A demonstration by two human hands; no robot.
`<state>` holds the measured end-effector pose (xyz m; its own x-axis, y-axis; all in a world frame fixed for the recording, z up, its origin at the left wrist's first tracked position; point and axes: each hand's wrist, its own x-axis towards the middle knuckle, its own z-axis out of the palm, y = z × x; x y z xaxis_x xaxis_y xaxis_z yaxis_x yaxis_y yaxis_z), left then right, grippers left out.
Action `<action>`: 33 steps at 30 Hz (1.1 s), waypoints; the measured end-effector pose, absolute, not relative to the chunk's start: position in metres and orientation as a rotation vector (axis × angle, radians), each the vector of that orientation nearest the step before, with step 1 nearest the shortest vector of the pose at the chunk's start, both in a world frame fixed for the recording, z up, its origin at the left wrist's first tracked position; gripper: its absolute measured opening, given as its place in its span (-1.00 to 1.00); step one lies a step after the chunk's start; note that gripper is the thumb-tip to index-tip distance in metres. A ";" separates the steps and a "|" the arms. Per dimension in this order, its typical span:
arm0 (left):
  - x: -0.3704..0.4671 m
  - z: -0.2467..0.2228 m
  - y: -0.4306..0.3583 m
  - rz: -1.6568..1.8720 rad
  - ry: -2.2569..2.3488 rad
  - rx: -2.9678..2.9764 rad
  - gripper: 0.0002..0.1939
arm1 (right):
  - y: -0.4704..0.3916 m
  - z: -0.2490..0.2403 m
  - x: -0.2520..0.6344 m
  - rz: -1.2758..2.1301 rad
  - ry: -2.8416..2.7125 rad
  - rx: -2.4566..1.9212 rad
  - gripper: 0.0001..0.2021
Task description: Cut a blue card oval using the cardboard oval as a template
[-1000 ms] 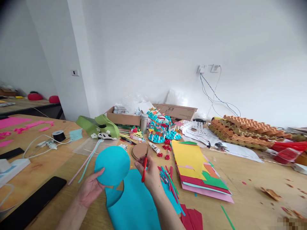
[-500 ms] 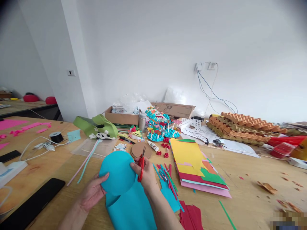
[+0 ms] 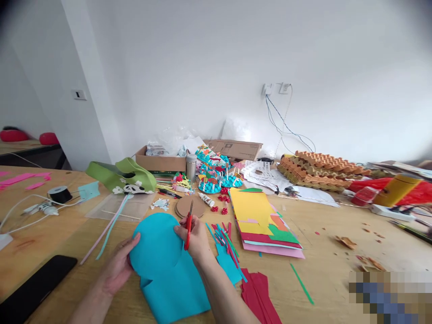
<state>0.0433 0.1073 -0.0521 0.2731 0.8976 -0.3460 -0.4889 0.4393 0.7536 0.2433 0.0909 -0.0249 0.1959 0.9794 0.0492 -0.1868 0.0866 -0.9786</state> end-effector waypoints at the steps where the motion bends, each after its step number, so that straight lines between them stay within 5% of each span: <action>1: 0.044 -0.052 0.108 1.020 0.864 0.556 -0.59 | 0.091 -0.025 0.243 1.105 -0.958 -1.102 -0.59; 23: 0.042 -0.048 0.103 1.013 0.910 0.530 -0.19 | 0.091 -0.018 0.254 1.017 -1.080 -1.137 -0.61; 33: 0.041 -0.038 0.106 1.076 0.980 0.524 -0.44 | 0.026 -0.017 0.358 0.225 -1.427 -2.090 -0.54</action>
